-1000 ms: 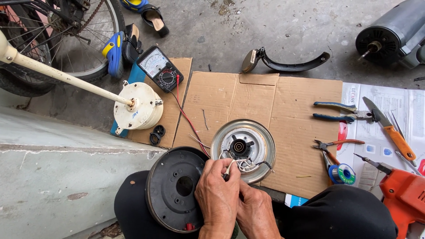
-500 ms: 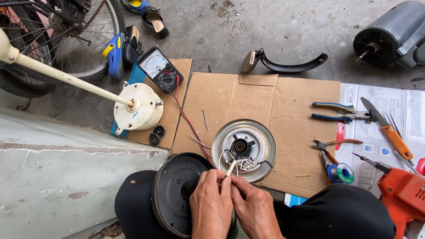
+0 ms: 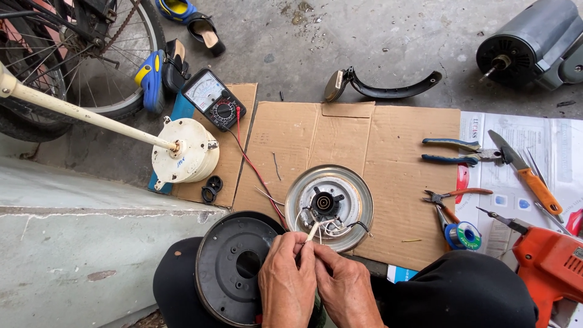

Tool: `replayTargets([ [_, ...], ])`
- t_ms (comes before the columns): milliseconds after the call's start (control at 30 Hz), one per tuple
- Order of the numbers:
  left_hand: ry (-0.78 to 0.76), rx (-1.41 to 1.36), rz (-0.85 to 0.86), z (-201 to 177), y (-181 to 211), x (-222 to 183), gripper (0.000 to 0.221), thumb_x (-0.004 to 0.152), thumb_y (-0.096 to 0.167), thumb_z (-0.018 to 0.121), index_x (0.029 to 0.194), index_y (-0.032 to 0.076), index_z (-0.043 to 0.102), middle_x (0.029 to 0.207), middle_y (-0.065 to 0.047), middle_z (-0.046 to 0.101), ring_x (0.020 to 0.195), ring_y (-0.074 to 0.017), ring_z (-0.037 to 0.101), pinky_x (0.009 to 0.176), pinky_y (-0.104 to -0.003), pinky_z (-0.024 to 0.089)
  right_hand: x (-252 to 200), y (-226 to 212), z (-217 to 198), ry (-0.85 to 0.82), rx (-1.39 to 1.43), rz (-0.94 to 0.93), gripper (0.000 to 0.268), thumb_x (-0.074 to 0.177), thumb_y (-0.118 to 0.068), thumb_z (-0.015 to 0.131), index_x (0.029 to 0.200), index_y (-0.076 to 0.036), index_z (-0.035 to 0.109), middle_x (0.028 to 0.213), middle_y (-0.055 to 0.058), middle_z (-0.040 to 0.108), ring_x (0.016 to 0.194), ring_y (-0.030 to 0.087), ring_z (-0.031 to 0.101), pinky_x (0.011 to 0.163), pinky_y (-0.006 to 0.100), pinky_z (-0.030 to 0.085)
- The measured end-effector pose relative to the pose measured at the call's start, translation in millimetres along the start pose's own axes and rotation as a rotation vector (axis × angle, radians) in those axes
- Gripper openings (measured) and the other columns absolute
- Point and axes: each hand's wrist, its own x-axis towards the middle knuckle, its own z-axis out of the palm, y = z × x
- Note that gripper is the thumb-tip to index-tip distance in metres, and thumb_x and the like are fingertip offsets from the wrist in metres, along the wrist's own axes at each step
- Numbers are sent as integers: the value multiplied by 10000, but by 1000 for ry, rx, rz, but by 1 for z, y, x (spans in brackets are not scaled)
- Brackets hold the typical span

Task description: A person is securing a wire harness into a fan motor housing by threading wires and fitting a plastic cover.

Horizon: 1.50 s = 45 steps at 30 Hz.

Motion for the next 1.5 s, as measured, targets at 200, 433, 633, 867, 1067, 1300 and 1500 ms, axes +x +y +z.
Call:
replayTargets([
  [200,67,-12,65,3,0,-3,143,966,235,753,1089,177,795,956,19,780,789,-168,771,743,-359,624,0,-4,-3,-31,-27,21,310,932,-315,795,1221,-354,899,890,-38,952,683,93,842,688,294,670],
  [433,59,21,68,1,4,-4,160,983,256,746,1105,194,827,963,32,770,798,-168,771,751,-347,633,0,-1,-2,-21,-61,-16,318,911,-312,815,1215,-356,899,960,-9,958,724,123,904,691,326,687],
  [633,63,48,84,-4,9,-4,177,988,261,742,1126,204,838,908,25,734,744,-170,731,708,-356,610,-1,-3,-3,-30,-72,-7,338,908,-292,813,1232,-346,895,938,8,955,693,121,889,675,324,688],
  [867,70,91,71,-6,11,1,108,960,269,778,1040,210,821,884,18,715,707,-191,702,678,-381,597,2,18,8,-1,-150,-96,366,883,-280,811,1235,-361,871,911,15,931,720,180,896,683,368,671],
  [1067,39,8,84,-1,5,2,165,925,213,771,1069,195,850,1032,23,766,816,-223,791,765,-374,633,-3,34,8,102,-174,-378,459,902,-223,776,1355,-295,793,1026,26,919,794,250,913,621,390,696],
  [1300,8,30,24,22,-1,4,283,915,251,771,1178,316,853,1019,81,789,822,-132,799,720,-336,650,6,55,8,194,27,-445,469,791,-75,854,1258,-118,840,1170,35,927,975,134,938,778,250,751],
  [1500,-106,-65,-133,31,-12,21,275,889,340,814,1144,297,908,972,96,804,777,-57,808,723,-234,690,15,57,27,301,58,-343,422,752,-83,870,1166,-163,896,1070,-37,953,851,47,934,646,171,699],
])
